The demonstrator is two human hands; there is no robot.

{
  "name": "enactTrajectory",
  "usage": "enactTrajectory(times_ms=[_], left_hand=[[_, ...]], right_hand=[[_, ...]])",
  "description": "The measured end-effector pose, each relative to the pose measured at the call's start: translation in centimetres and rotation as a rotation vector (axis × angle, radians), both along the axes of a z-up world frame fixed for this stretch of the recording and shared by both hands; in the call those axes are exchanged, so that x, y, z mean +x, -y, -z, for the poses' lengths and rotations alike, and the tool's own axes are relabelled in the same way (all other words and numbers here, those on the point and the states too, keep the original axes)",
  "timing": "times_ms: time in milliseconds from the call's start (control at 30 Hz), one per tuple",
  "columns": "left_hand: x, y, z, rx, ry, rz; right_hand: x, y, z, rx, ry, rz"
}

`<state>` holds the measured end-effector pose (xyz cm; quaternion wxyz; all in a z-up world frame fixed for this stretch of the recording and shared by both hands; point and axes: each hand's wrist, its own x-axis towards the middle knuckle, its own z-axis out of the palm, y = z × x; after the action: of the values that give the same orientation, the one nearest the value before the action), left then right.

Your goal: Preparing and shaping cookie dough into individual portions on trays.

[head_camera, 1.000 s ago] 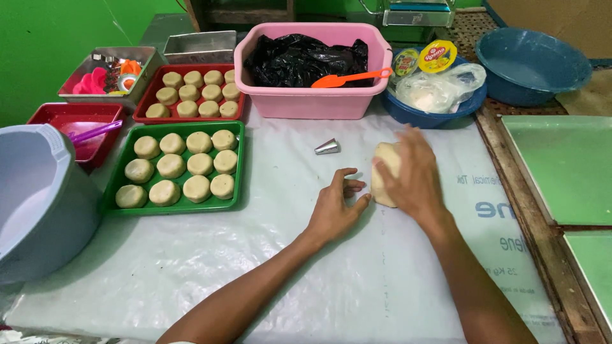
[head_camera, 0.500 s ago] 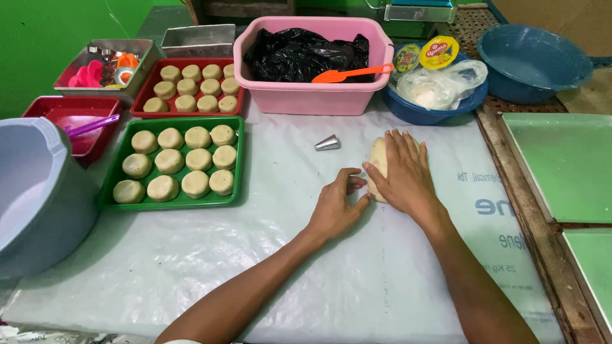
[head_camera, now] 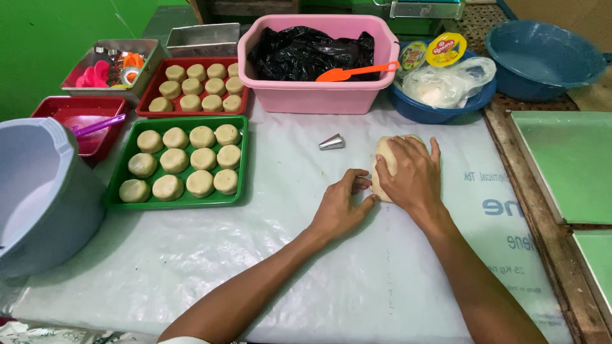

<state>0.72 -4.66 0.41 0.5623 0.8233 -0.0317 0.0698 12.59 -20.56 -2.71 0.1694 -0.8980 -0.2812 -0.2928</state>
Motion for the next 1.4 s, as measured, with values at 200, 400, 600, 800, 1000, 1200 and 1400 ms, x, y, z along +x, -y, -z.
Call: enactTrajectory(times_ms=[200,400,600,800,1000,1200,1400], left_hand=[[0.0,0.1,0.1,-0.003,0.004,-0.011],[0.3,0.0,0.0,-0.037,-0.054,-0.046],[0.5,-1.5,-1.6,-0.038,-0.179,0.022],[-1.4,-5.3,-4.4,0.081,-0.136,0.072],[-2.2,-8.2,-1.7,0.009,-0.106,0.051],[1.4,-8.8,8.0,-0.027,0.074,0.058],[-1.0,-8.1,4.4,0.176,0.017,0.040]], right_hand=[[-0.1,-0.1,-0.3,-0.034,-0.046,0.051],[-1.2,-0.7,-1.3,-0.139,-0.046,0.053],[-2.2,-0.5,-2.3,-0.087,-0.293,0.025],[-1.6,0.1,-2.1,0.025,-0.335,-0.040],[-1.9,-3.2,-5.8,0.159,-0.225,-0.286],[-5.4,-13.2,-10.9,0.079,-0.372,-0.849],[-4.7,-23.6,-8.8,-0.246,-0.454,-0.765]])
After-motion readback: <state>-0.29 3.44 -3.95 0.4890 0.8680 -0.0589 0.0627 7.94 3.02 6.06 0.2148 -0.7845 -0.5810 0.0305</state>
